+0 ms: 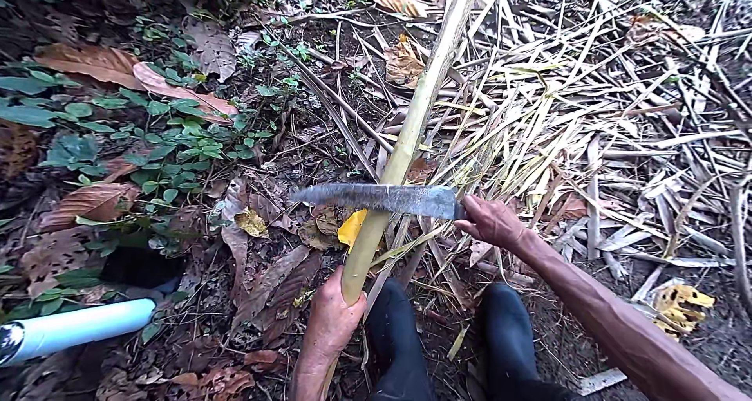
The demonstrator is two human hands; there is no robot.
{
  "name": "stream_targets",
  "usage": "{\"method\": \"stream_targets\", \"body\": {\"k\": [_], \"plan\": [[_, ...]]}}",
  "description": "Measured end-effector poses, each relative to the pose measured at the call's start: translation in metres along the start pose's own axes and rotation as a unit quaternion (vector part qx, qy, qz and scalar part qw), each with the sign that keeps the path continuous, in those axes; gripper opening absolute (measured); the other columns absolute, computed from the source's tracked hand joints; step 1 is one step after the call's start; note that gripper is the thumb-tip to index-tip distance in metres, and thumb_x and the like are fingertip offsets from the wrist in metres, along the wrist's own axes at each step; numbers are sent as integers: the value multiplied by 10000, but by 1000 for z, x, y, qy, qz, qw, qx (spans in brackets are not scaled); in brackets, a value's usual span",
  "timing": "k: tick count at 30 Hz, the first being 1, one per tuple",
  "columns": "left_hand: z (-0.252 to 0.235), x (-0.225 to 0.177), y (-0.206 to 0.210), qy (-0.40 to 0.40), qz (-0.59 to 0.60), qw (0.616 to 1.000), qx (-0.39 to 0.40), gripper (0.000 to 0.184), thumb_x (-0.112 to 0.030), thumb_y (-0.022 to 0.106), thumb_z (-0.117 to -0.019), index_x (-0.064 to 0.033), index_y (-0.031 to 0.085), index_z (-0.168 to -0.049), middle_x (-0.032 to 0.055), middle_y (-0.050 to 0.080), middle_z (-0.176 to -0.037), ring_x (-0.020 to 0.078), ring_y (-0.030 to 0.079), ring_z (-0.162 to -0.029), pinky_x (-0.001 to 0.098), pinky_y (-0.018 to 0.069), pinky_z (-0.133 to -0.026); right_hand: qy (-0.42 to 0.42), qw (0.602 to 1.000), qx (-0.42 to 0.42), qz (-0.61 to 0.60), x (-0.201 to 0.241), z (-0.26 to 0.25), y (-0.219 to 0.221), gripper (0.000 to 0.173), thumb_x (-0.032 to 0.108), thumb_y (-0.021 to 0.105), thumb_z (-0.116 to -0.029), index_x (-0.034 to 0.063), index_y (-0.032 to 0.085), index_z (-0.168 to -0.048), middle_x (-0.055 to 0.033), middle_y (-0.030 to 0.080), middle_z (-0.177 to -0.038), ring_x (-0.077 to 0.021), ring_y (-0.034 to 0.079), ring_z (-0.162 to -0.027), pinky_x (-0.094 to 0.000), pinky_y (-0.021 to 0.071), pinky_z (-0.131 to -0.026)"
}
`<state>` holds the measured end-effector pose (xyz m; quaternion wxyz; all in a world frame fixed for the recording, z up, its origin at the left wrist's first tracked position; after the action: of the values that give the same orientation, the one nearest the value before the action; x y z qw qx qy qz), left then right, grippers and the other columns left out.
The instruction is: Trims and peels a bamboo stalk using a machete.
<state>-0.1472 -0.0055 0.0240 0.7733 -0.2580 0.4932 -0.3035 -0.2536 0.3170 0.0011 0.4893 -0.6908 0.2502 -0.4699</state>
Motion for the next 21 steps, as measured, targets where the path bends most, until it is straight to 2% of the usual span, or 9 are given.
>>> {"method": "stream_targets", "body": {"k": [2, 5, 7, 11, 13, 15, 16, 19, 21], "plan": [[1, 0, 0, 1, -5, 1000, 0, 437, -172, 752, -732, -75, 667, -1149, 36, 673, -842, 149, 654, -712, 399, 562, -663, 82, 996, -35, -22, -31, -8, -15, 515, 463, 438, -1061, -22, 599, -996, -144, 601, -687, -334, 642, -571, -532, 531, -505], [0, 0, -1, 3, -3, 1000, 0, 432, -166, 745, -734, -80, 667, -1151, 36, 675, -849, 147, 653, -720, 398, 558, -671, 130, 988, -80, -34, -55, -13, -35, 556, 496, 301, -1089, 17, 563, -985, -81, 515, -614, -260, 564, -511, -472, 482, -467], [0, 1, -2, 6, -4, 1000, 1, 440, -180, 741, -729, -83, 669, -1152, 33, 674, -843, 143, 655, -717, 398, 560, -666, 98, 993, -55, -24, -43, -11, -32, 544, 495, 335, -1068, 15, 571, -967, -75, 531, -628, -261, 580, -524, -475, 496, -476], [0, 0, 0, 8, -5, 1000, -7, 456, -170, 748, -720, -60, 671, -1156, 59, 680, -851, 172, 661, -731, 430, 559, -681, -12, 1000, 5, 17, -7, -11, -15, 528, 511, 518, -1017, -2, 625, -962, -120, 632, -739, -292, 666, -596, -481, 555, -523], [0, 0, 0, 5, -6, 1000, -8, 452, -159, 755, -723, -58, 672, -1155, 65, 684, -856, 178, 664, -737, 437, 558, -686, 70, 997, -20, -11, -33, -16, -21, 495, 447, 499, -1045, -32, 613, -994, -147, 624, -714, -335, 664, -603, -532, 551, -538], [0, 0, 0, -1, -5, 1000, -4, 453, -168, 755, -726, -69, 670, -1160, 53, 683, -857, 172, 662, -738, 433, 556, -686, 179, 981, -60, -41, -73, -20, -39, 525, 463, 366, -1101, -14, 582, -1064, -153, 584, -680, -344, 631, -593, -553, 528, -544], [-1, 0, 0, -1, -4, 1000, -4, 456, -173, 751, -720, -73, 669, -1157, 46, 679, -849, 168, 658, -729, 430, 554, -677, 195, 977, -75, -42, -82, -21, -50, 542, 475, 332, -1106, -6, 579, -1067, -146, 564, -666, -335, 615, -580, -541, 516, -534], [-1, -1, -2, 2, -3, 1000, -3, 469, -167, 748, -706, -61, 670, -1156, 59, 679, -847, 183, 659, -725, 441, 554, -671, 143, 988, -63, -16, -74, -21, -58, 540, 479, 329, -1093, 9, 580, -1003, -92, 544, -638, -275, 597, -550, -485, 513, -512], [-1, -1, 0, 2, 0, 1000, -5, 468, -155, 751, -707, -47, 664, -1154, 75, 678, -848, 202, 660, -728, 461, 551, -673, 69, 997, -23, 23, -56, -27, -56, 480, 459, 423, -1055, 17, 586, -968, -87, 571, -665, -274, 619, -563, -482, 525, -511]]}}
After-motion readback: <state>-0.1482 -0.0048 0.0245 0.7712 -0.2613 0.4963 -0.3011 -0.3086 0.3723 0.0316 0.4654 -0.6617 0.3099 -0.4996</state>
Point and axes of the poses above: each hand's wrist, its own z-axis away from the middle knuckle, its own y-axis out of the palm, x = y × z, the point moved 9 cm from there along -z, towards the middle knuckle
